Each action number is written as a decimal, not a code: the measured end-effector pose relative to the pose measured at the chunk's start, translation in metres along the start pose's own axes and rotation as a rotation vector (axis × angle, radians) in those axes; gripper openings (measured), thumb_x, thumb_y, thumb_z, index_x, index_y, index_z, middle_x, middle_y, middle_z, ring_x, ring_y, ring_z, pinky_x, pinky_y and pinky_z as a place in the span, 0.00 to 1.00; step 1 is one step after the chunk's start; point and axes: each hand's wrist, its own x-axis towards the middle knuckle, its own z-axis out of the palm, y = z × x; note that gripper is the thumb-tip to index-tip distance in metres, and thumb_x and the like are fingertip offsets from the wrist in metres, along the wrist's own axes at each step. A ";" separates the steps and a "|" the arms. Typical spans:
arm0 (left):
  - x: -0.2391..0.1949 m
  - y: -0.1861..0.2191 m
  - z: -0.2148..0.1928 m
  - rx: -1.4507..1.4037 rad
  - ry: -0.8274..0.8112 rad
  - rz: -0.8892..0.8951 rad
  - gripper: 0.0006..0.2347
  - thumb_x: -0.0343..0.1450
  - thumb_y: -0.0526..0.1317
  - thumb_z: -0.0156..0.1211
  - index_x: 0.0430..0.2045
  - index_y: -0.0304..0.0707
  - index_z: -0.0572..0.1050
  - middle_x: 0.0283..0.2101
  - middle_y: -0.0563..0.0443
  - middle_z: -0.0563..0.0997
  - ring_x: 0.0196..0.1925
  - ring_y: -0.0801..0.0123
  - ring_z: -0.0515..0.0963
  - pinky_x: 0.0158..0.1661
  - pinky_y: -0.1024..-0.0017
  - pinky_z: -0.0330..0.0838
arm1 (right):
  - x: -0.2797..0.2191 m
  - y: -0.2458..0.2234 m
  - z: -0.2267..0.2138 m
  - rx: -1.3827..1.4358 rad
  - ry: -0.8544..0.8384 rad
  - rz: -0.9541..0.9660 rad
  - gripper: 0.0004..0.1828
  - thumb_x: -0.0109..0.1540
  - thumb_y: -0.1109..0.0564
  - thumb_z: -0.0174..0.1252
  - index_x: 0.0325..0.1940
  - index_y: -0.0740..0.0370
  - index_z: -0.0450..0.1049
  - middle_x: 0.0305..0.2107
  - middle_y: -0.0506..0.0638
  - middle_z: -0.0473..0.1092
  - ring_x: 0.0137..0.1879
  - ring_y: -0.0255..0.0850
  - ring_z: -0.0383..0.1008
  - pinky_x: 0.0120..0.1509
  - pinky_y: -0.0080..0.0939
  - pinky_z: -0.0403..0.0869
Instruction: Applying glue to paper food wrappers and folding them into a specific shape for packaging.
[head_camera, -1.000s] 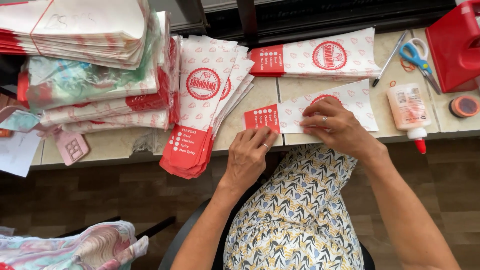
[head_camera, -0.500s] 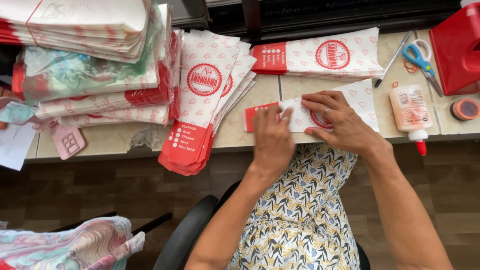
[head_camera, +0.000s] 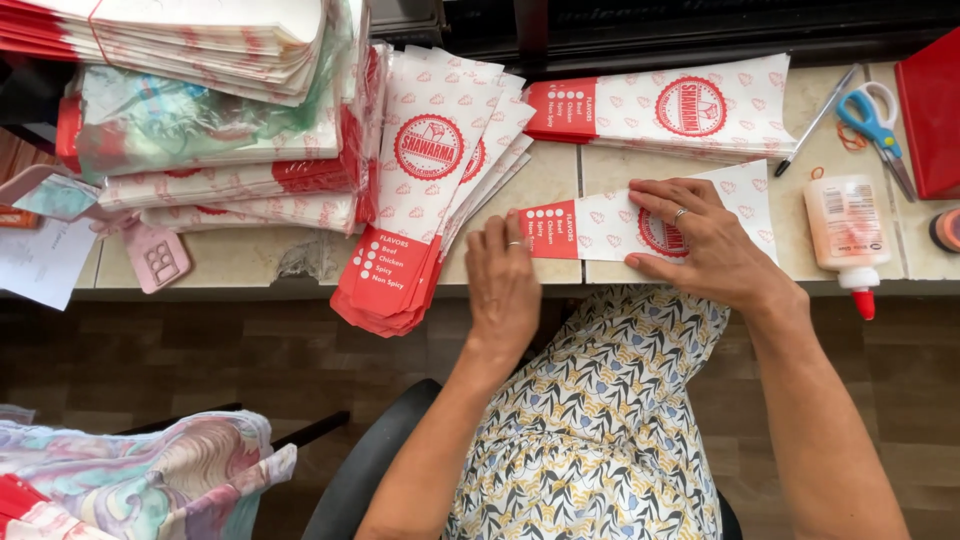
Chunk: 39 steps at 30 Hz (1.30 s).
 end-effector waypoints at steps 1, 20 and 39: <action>-0.002 -0.006 0.003 0.002 0.000 0.004 0.22 0.68 0.20 0.57 0.60 0.24 0.70 0.50 0.42 0.73 0.47 0.57 0.67 0.43 0.66 0.76 | -0.001 0.001 0.003 0.002 0.003 0.001 0.41 0.58 0.45 0.64 0.74 0.55 0.63 0.70 0.48 0.62 0.72 0.52 0.55 0.74 0.58 0.61; -0.004 -0.023 -0.008 -0.264 0.058 0.205 0.17 0.74 0.39 0.60 0.56 0.28 0.75 0.57 0.40 0.75 0.60 0.50 0.72 0.52 0.62 0.70 | 0.007 -0.036 0.050 -0.516 0.246 -0.070 0.45 0.63 0.20 0.44 0.72 0.52 0.69 0.62 0.49 0.70 0.79 0.50 0.50 0.83 0.56 0.41; -0.006 -0.019 -0.021 -0.292 0.076 0.163 0.18 0.72 0.35 0.61 0.58 0.37 0.70 0.59 0.43 0.74 0.59 0.52 0.72 0.48 0.55 0.72 | -0.025 -0.063 0.062 -0.632 0.119 0.027 0.51 0.68 0.20 0.25 0.82 0.54 0.25 0.78 0.45 0.18 0.83 0.41 0.14 0.85 0.61 0.21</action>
